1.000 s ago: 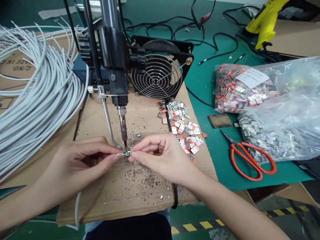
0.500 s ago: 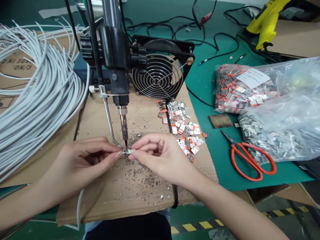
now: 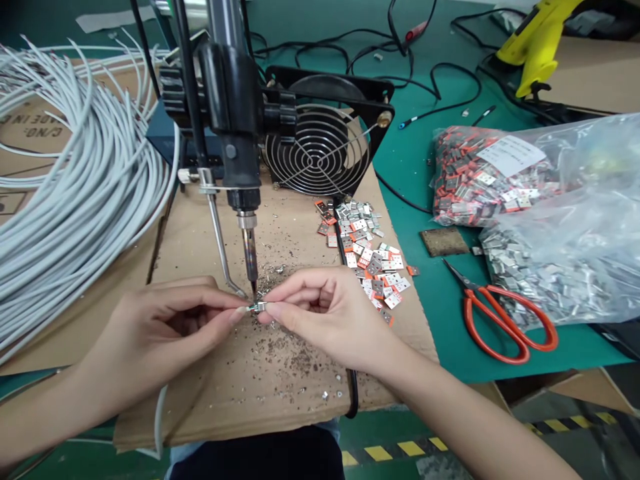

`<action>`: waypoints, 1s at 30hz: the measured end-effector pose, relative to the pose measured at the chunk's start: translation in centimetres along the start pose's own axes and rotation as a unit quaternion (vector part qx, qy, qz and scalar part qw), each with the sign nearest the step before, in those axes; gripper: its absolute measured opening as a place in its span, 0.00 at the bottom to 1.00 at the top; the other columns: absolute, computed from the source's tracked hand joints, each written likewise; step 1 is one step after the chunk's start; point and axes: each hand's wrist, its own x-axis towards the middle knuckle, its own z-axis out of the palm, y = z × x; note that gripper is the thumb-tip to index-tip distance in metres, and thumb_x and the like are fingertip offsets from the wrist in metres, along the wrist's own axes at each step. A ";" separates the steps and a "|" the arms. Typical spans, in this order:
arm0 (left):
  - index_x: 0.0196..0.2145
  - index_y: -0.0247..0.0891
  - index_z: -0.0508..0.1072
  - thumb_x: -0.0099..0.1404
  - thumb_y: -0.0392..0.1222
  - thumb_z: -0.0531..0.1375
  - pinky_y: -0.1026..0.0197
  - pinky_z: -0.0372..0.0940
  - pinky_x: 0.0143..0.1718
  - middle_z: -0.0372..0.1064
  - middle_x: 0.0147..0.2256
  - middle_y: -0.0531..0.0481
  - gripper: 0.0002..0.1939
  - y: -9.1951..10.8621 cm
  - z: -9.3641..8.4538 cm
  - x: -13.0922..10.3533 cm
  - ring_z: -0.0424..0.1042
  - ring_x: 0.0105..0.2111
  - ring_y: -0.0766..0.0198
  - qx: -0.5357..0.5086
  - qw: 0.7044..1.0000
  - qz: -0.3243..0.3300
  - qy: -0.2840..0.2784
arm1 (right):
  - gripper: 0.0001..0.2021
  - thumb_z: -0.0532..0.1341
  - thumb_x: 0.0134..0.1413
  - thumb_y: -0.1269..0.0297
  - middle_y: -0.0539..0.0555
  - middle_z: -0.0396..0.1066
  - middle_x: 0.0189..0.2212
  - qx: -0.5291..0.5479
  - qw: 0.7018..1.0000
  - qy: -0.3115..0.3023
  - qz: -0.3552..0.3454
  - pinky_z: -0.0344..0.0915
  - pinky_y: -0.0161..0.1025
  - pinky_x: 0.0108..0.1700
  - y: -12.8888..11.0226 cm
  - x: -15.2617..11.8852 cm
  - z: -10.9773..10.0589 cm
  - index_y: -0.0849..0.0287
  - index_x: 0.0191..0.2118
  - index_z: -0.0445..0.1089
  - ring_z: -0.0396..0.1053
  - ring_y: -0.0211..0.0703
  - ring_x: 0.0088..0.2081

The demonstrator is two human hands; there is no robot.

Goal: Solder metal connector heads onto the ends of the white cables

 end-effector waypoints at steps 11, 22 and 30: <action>0.30 0.35 0.78 0.60 0.35 0.59 0.72 0.57 0.18 0.72 0.24 0.53 0.07 0.1 -0.2 0.3 0.65 0.21 0.73 -0.007 0.999 -0.048 -0.023 | 0.08 0.71 0.34 0.72 0.51 0.74 0.21 -0.003 0.999 0.023 0.021 0.61 0.24 0.21 0.0 0.2 0.4 0.64 0.24 0.73 0.68 0.29 0.21; 0.30 0.37 0.78 0.62 0.37 0.59 0.71 0.59 0.20 0.73 0.24 0.53 0.08 0.1 0.0 0.3 0.65 0.22 0.71 -0.020 0.997 -0.064 -0.041 | 0.08 0.71 0.36 0.69 0.52 0.75 0.23 -0.014 0.999 0.006 0.046 0.59 0.27 0.22 -0.4 0.2 0.1 0.63 0.27 0.73 0.67 0.30 0.21; 0.27 0.35 0.77 0.61 0.36 0.59 0.71 0.59 0.20 0.73 0.23 0.52 0.08 0.3 0.1 0.2 0.65 0.21 0.71 -0.030 0.997 -0.062 -0.023 | 0.05 0.68 0.40 0.70 0.52 0.76 0.23 -0.012 0.999 0.000 0.037 0.58 0.26 0.21 -0.5 0.2 0.0 0.63 0.27 0.73 0.68 0.30 0.22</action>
